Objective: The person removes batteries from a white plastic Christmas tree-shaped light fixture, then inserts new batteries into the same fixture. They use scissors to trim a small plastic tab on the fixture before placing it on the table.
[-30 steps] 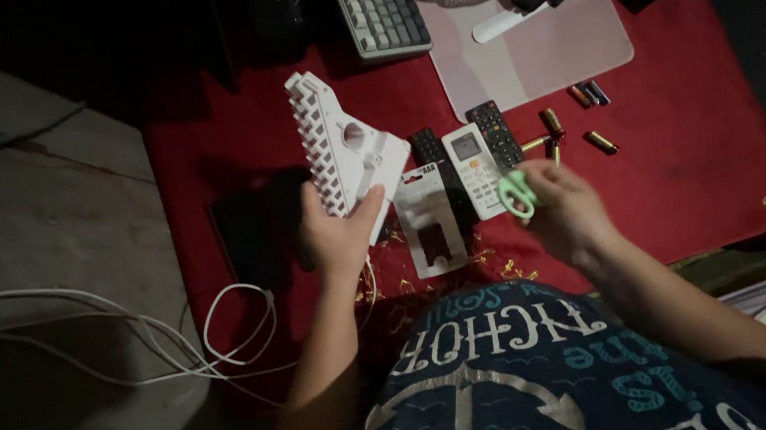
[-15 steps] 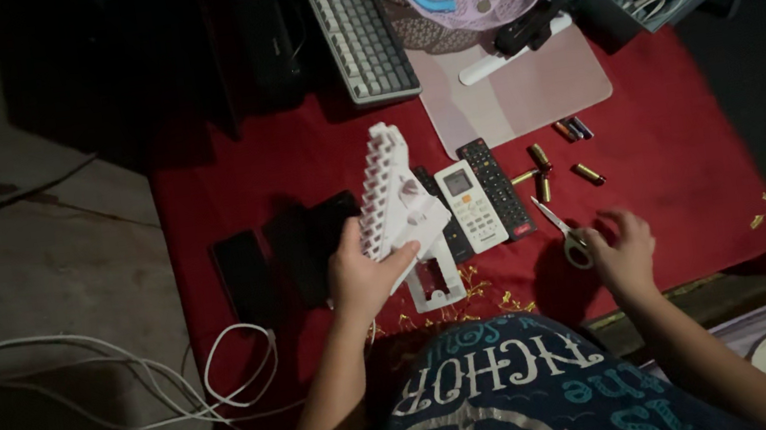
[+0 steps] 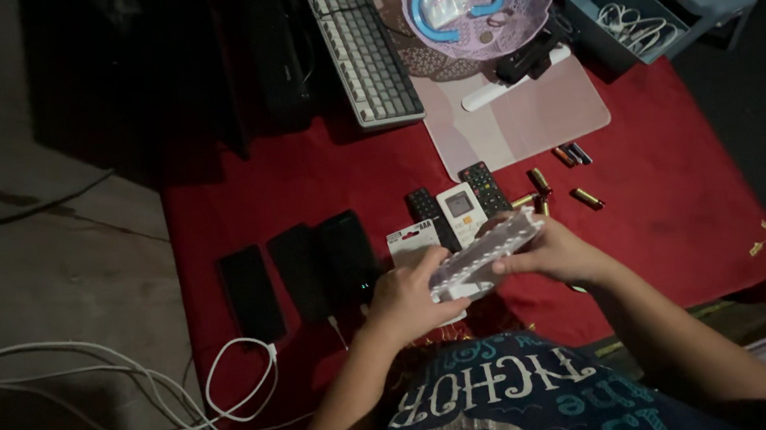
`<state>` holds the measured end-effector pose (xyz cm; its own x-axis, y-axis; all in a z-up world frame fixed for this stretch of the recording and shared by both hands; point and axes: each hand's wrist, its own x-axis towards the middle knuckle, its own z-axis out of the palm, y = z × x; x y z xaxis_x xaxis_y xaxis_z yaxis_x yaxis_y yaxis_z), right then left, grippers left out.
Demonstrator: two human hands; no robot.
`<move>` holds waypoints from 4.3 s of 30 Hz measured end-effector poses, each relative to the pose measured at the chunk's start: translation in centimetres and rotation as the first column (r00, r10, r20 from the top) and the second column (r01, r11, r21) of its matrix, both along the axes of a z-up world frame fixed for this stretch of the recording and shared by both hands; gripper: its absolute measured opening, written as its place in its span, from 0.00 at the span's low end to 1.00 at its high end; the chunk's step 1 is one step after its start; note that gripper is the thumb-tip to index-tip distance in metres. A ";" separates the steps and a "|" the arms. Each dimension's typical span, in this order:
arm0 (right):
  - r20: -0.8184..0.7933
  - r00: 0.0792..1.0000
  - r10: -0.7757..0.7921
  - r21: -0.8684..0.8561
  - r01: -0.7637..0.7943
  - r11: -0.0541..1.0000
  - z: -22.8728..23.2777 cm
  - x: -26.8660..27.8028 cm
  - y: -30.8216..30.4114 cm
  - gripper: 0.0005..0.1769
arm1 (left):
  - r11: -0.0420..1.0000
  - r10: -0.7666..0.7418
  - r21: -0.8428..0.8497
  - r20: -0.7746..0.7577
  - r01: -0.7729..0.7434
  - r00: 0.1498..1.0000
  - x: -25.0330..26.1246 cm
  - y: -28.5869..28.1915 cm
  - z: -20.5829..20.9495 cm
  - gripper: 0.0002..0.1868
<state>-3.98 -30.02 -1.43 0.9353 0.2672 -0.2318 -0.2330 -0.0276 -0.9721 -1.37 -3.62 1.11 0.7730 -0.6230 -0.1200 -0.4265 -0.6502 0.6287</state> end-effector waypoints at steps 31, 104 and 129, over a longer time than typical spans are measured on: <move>0.878 0.418 -0.233 -0.225 0.790 0.570 -8.3 -4.2 -7.2 0.23 | 0.852 0.390 -0.349 -0.072 -0.389 0.918 0.6 0.2 -2.4 0.26; 0.127 0.979 -0.161 -0.873 0.187 0.450 -10.5 5.6 -5.7 0.34 | 0.762 0.432 -0.462 -0.157 -0.453 0.888 0.3 1.2 -4.2 0.08; 0.171 0.980 -0.102 -0.309 0.152 0.939 -3.6 1.7 1.1 0.22 | 0.320 -0.152 -0.020 -0.988 -0.947 -0.031 4.6 -10.6 -8.7 0.19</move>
